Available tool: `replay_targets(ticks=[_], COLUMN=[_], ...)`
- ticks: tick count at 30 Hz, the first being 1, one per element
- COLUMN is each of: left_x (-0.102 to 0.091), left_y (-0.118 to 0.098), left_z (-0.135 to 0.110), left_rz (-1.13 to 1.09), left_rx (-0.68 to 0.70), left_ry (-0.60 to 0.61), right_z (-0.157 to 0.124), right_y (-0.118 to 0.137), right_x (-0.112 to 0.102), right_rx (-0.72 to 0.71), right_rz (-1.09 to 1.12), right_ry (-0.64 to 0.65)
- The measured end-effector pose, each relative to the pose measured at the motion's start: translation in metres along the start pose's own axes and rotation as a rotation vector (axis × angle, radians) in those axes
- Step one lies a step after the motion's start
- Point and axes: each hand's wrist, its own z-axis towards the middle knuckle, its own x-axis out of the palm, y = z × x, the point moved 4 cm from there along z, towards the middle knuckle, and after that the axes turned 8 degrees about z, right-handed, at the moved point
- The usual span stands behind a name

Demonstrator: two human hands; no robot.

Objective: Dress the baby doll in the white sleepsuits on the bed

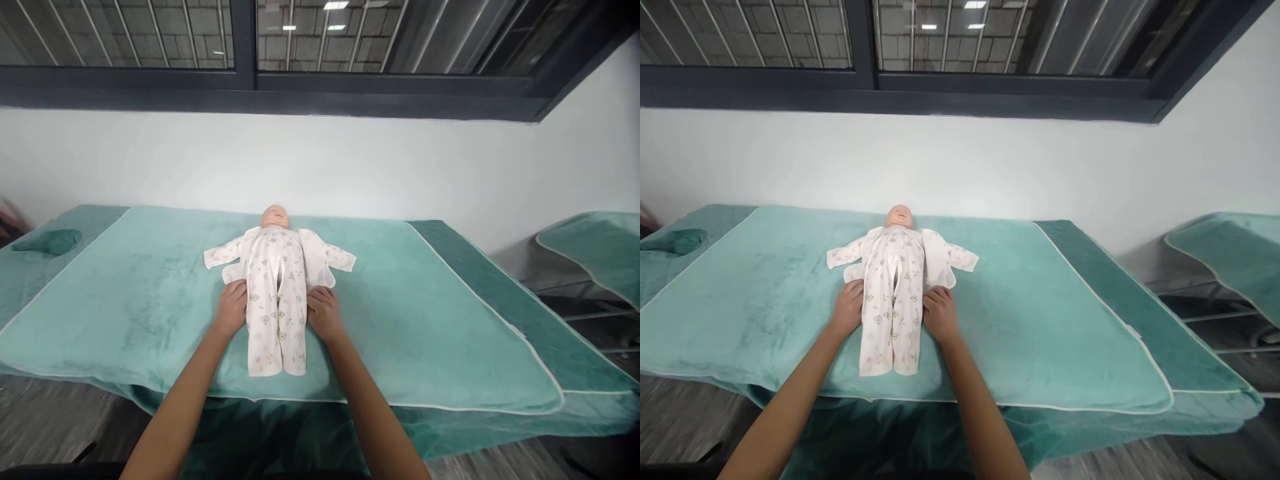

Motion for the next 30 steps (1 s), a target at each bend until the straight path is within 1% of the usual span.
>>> replay_targets(ticks=[4,6,7,8,10,11,12,13,15,17,18,19,21,22,23,24,26,27,28,29,30], left_x=[-0.002,-0.005,-0.007,-0.01,-0.013,-0.013,-0.012,-0.009,0.0,0.007,0.008,0.008,0.007,0.006,0.005,0.004,0.004,0.004,0.004,0.005,0.005], left_y=[-0.004,0.0,0.005,0.012,0.033,0.045,0.055,0.063,0.071,0.07,0.068,0.066,0.062,0.061,0.061,0.062,0.065,0.066,0.068,0.069,0.07], left_z=[0.001,0.002,0.003,0.004,0.004,0.004,0.004,0.004,0.006,0.008,0.008,0.008,0.006,0.005,0.004,0.003,0.0,-0.002,-0.004,-0.005,-0.007], left_rz=[-0.01,-0.077,-0.116,-0.142,-0.127,-0.087,-0.034,0.021,0.118,0.189,0.21,0.218,0.197,0.17,0.137,0.101,0.03,0.0,-0.025,-0.047,-0.07], left_rx=[0.024,0.003,-0.038,-0.104,-0.305,-0.42,-0.524,-0.605,-0.685,-0.703,-0.71,-0.713,-0.714,-0.71,-0.709,-0.715,-0.747,-0.771,-0.799,-0.831,-0.861], left_ry=[0.027,0.031,0.02,-0.008,-0.099,-0.14,-0.16,-0.149,-0.052,0.061,0.097,0.118,0.118,0.101,0.074,0.041,-0.03,-0.061,-0.086,-0.105,-0.12], right_z=[-0.015,-0.022,-0.026,-0.028,-0.031,-0.03,-0.028,-0.024,-0.013,-0.002,0.003,0.007,0.015,0.019,0.025,0.033,0.051,0.061,0.071,0.08,0.089], right_y=[0.003,0.0,-0.004,-0.011,-0.029,-0.039,-0.048,-0.056,-0.068,-0.075,-0.078,-0.08,-0.083,-0.082,-0.081,-0.077,-0.063,-0.052,-0.039,-0.023,-0.005], right_x=[-0.005,-0.007,-0.009,-0.013,-0.022,-0.026,-0.029,-0.031,-0.031,-0.029,-0.028,-0.027,-0.025,-0.025,-0.026,-0.028,-0.034,-0.038,-0.041,-0.043,-0.044], right_rx=[0.107,0.151,0.182,0.227,0.354,0.425,0.491,0.543,0.623,0.707,0.758,0.812,0.889,0.895,0.881,0.849,0.755,0.692,0.615,0.524,0.421], right_rz=[-0.014,0.059,0.115,0.162,0.18,0.144,0.086,0.02,-0.093,-0.163,-0.175,-0.17,-0.118,-0.075,-0.019,0.049,0.229,0.333,0.431,0.513,0.557], right_ry=[-0.036,-0.039,-0.057,-0.102,-0.241,-0.304,-0.341,-0.34,-0.253,-0.131,-0.066,-0.001,0.124,0.16,0.163,0.128,-0.02,-0.1,-0.15,-0.152,-0.098])
